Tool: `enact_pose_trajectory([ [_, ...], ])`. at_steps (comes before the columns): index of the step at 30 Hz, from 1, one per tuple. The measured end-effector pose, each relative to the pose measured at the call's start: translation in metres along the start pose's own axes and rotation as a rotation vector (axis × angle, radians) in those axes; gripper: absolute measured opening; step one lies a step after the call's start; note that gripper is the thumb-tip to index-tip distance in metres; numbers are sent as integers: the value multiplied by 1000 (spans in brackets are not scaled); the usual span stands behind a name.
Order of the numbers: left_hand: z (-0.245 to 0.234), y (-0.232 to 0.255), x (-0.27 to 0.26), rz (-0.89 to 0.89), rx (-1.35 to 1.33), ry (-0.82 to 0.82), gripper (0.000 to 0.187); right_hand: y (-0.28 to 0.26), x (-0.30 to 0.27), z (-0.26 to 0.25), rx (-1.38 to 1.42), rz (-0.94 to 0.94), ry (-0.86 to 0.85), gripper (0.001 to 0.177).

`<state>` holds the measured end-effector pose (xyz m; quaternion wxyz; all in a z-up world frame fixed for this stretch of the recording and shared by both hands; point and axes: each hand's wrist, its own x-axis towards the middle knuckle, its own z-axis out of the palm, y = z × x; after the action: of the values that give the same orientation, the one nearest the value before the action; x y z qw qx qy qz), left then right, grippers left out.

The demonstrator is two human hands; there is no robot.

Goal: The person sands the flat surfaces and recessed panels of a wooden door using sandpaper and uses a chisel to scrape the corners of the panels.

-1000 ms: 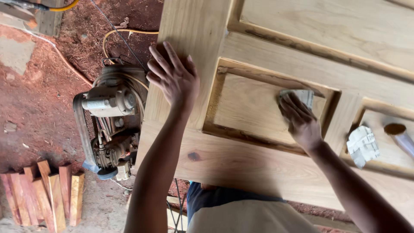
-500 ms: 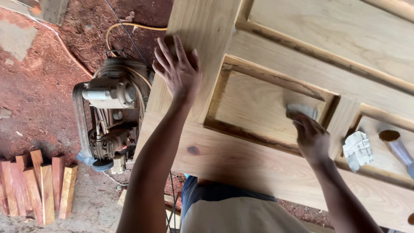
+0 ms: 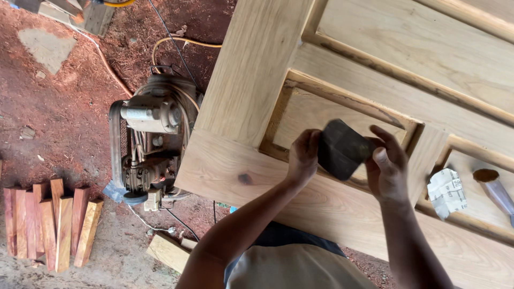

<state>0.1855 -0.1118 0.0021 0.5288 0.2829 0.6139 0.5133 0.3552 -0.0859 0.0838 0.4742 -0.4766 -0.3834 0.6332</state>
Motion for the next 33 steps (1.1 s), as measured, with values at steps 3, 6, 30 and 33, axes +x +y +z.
enact_pose_trajectory([
  [3,1,8,-3,3,-9,147,28,10,2,37,-102,-20,-63,69],
  [6,0,11,-4,31,75,83,28,11,7,64,-173,171,153,34],
  [30,-185,54,152,323,1329,520,47,26,65,-11,-1419,-958,-385,43],
  [33,-179,62,152,339,1358,541,47,44,69,-12,-1467,-1052,-360,32],
])
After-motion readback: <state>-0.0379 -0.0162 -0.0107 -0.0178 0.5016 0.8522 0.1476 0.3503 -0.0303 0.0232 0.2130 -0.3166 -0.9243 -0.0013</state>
